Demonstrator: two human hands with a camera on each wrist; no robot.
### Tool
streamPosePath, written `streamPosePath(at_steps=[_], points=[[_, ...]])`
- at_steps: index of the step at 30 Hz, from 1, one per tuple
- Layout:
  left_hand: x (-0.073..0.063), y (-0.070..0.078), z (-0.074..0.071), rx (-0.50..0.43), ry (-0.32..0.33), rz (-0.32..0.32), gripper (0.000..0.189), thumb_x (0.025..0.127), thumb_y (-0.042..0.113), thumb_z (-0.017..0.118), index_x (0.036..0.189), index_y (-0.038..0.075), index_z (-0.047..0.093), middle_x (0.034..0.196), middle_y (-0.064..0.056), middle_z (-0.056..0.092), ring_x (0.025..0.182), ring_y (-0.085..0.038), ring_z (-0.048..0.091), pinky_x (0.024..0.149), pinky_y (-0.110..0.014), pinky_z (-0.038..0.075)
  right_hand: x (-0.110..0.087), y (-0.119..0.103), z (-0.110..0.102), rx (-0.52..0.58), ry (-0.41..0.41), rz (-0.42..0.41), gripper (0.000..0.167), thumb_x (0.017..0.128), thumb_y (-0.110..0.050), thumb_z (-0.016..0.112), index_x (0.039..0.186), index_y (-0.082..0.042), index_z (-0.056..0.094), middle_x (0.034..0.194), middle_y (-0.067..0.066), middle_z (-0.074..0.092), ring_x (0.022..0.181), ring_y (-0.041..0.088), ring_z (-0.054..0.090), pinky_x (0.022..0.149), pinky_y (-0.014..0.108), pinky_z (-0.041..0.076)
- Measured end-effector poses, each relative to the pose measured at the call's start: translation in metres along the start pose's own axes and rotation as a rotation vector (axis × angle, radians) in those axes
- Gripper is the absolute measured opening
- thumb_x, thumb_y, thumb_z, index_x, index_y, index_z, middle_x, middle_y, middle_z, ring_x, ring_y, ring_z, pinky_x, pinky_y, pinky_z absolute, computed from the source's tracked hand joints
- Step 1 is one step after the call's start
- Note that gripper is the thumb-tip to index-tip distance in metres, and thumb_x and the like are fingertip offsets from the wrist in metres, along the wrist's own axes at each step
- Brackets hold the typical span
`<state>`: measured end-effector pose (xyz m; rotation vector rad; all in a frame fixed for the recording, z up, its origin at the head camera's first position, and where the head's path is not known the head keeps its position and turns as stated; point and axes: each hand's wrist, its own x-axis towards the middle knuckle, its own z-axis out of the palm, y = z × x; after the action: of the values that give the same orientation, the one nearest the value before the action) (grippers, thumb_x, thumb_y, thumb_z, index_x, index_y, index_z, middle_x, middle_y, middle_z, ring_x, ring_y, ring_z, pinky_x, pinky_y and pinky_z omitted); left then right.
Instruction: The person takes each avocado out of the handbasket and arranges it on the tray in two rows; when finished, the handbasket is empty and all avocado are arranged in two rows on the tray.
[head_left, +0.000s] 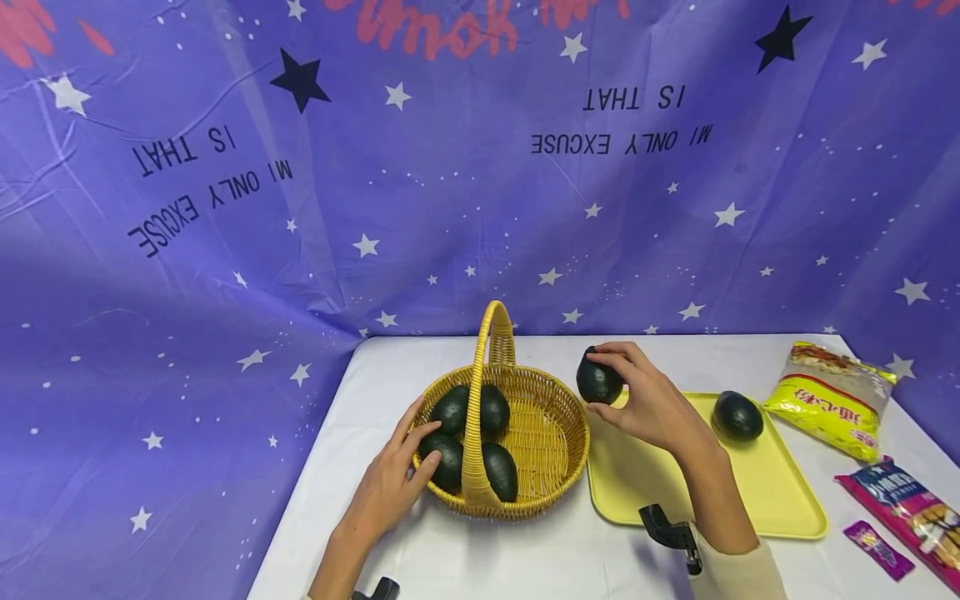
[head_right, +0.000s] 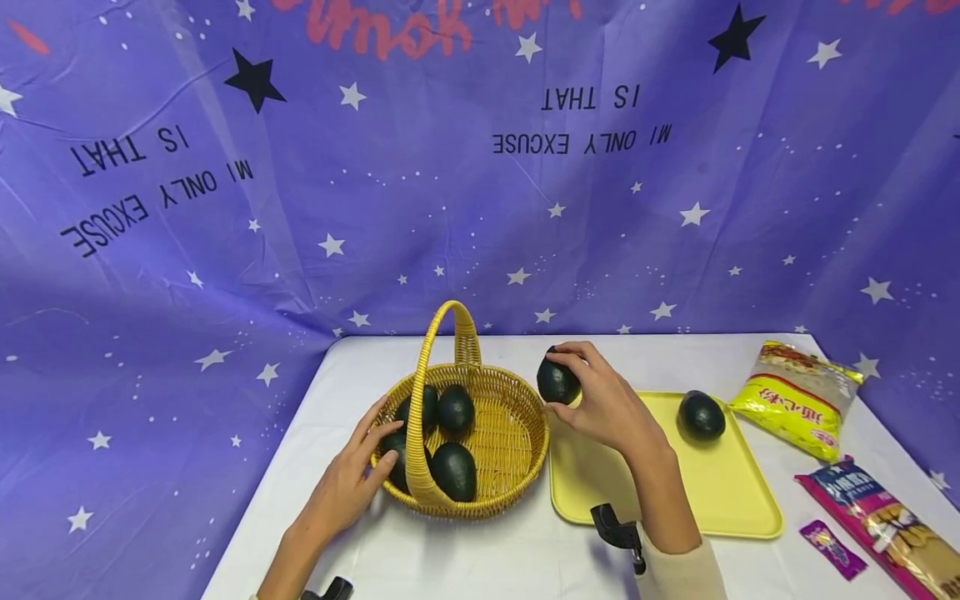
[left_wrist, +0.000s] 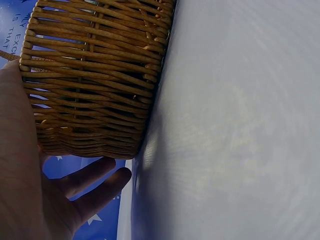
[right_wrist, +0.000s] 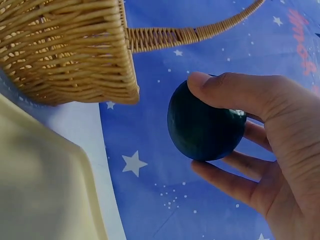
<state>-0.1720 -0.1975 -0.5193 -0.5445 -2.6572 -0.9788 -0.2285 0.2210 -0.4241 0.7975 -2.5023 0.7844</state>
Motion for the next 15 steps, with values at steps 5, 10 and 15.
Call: streamPosePath(at_steps=[5, 10, 15], points=[[-0.001, 0.0, 0.001, -0.008, -0.003, -0.006, 0.048, 0.11, 0.043, 0.059, 0.155, 0.026, 0.058, 0.179, 0.009, 0.02, 0.074, 0.002, 0.052, 0.068, -0.025, 0.048, -0.003, 0.007, 0.0, -0.011, 0.009, 0.017, 0.071, 0.077, -0.01, 0.098, 0.14, -0.004, 0.066, 0.145, 0.015, 0.056, 0.122, 0.035, 0.065, 0.088, 0.053, 0.06], [-0.001, 0.0, 0.0, 0.0, -0.001, -0.005, 0.048, 0.11, 0.043, 0.06, 0.155, 0.027, 0.059, 0.179, 0.009, 0.02, 0.074, 0.002, 0.052, 0.068, -0.025, 0.048, -0.005, 0.013, 0.0, -0.013, 0.013, 0.016, 0.071, 0.076, -0.01, 0.098, 0.139, -0.003, 0.067, 0.144, 0.016, 0.057, 0.123, 0.035, 0.064, 0.09, 0.053, 0.059], [0.0, 0.0, 0.0, 0.008, -0.001, -0.003, 0.048, 0.11, 0.044, 0.059, 0.155, 0.026, 0.059, 0.179, 0.01, 0.02, 0.076, 0.002, 0.053, 0.069, -0.025, 0.048, -0.005, 0.017, 0.001, -0.015, 0.021, 0.007, 0.07, 0.075, -0.008, 0.098, 0.138, -0.002, 0.068, 0.143, 0.015, 0.057, 0.124, 0.035, 0.064, 0.091, 0.053, 0.059]])
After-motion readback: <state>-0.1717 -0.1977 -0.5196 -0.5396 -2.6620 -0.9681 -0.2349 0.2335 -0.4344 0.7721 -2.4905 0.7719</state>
